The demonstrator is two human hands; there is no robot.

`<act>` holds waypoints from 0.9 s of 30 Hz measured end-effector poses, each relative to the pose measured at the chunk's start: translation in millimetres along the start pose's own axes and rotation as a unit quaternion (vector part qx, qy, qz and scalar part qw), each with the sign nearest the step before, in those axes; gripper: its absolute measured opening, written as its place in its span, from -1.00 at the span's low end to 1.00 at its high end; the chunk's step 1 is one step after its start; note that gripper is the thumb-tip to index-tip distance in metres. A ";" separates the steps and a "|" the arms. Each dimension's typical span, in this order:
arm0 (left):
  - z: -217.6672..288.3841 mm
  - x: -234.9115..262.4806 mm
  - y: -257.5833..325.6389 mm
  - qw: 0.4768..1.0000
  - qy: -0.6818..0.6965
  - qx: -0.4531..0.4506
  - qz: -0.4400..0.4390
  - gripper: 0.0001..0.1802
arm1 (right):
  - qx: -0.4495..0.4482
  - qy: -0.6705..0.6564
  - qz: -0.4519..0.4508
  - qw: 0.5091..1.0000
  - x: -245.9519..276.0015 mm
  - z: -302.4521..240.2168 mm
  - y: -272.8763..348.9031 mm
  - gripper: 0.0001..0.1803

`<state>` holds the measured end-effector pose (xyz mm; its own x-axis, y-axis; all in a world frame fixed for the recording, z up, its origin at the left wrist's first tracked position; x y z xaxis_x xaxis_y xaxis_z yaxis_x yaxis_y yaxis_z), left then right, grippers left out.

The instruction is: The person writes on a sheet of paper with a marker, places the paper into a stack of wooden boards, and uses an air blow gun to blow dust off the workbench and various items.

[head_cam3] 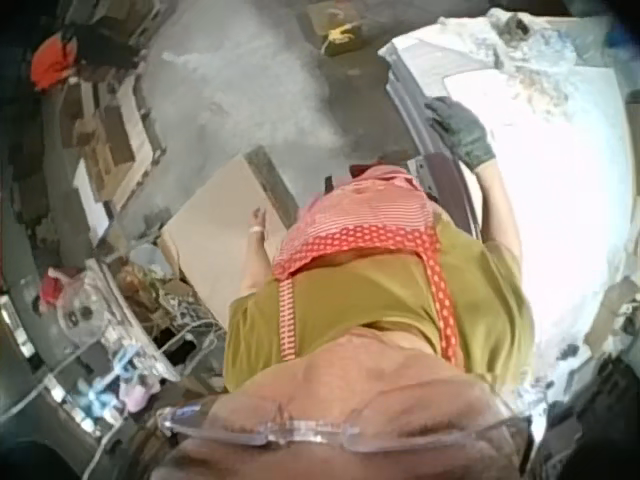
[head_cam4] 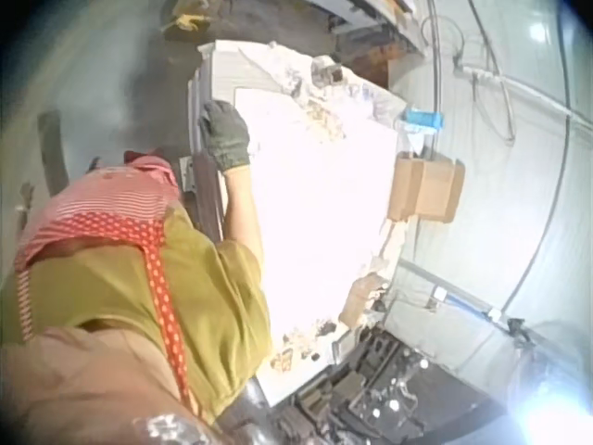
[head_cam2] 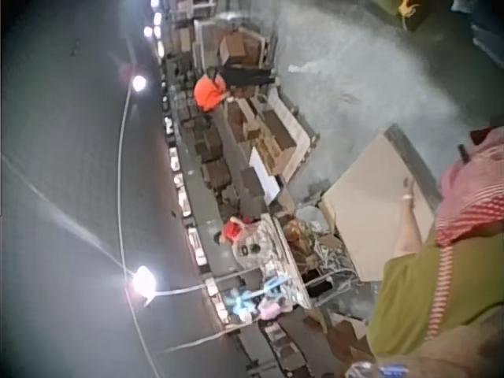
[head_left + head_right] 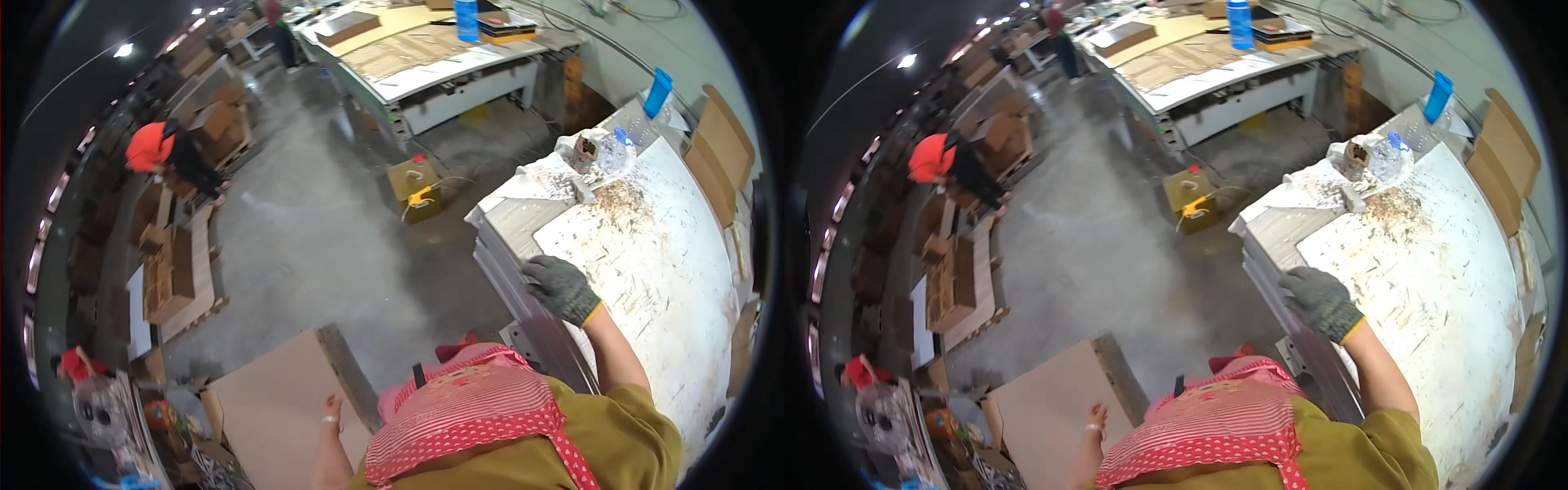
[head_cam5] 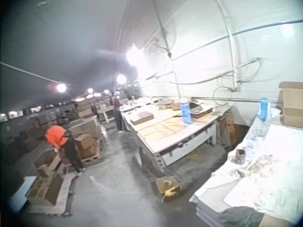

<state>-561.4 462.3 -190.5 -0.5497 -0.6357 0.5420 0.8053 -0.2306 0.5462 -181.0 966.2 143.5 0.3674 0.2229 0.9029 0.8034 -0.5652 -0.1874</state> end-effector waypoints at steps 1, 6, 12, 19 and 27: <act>10.2 2.3 5.1 0.985 0.117 0.128 0.025 -0.61 | -0.031 0.008 -0.002 0.999 -6.4 11.0 -11.0 -0.68; -40.3 13.3 -40.6 0.955 0.145 0.256 0.026 -0.79 | 0.019 -0.064 -0.059 0.996 -19.0 27.6 -98.2 -0.66; 141.1 -53.8 -253.0 0.962 -0.198 -0.049 -0.183 -0.62 | -0.078 -0.122 0.027 0.989 -47.5 68.2 -160.2 -0.66; 641.1 -240.6 -297.6 0.847 -0.201 -0.394 -0.295 -0.71 | -0.209 -0.024 0.147 0.967 -38.0 89.7 -189.7 -0.71; 843.0 -530.4 -58.6 0.702 -0.093 -0.440 -0.552 -0.81 | -0.462 0.032 0.242 0.853 -11.5 98.3 -146.9 -0.67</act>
<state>-504.4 1434.0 28.4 -0.9003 0.3772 0.2172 -0.3547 -0.9250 0.1364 -257.2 1124.7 122.6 0.5009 -0.2406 0.8314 -0.1572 -0.9699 -0.1860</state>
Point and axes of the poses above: each hand's wrist, its own y-axis away from the middle knuckle, its own x-axis out of the back of the hand, z = x × y, the point moved 4 cm from there along -y, towards the middle knuckle
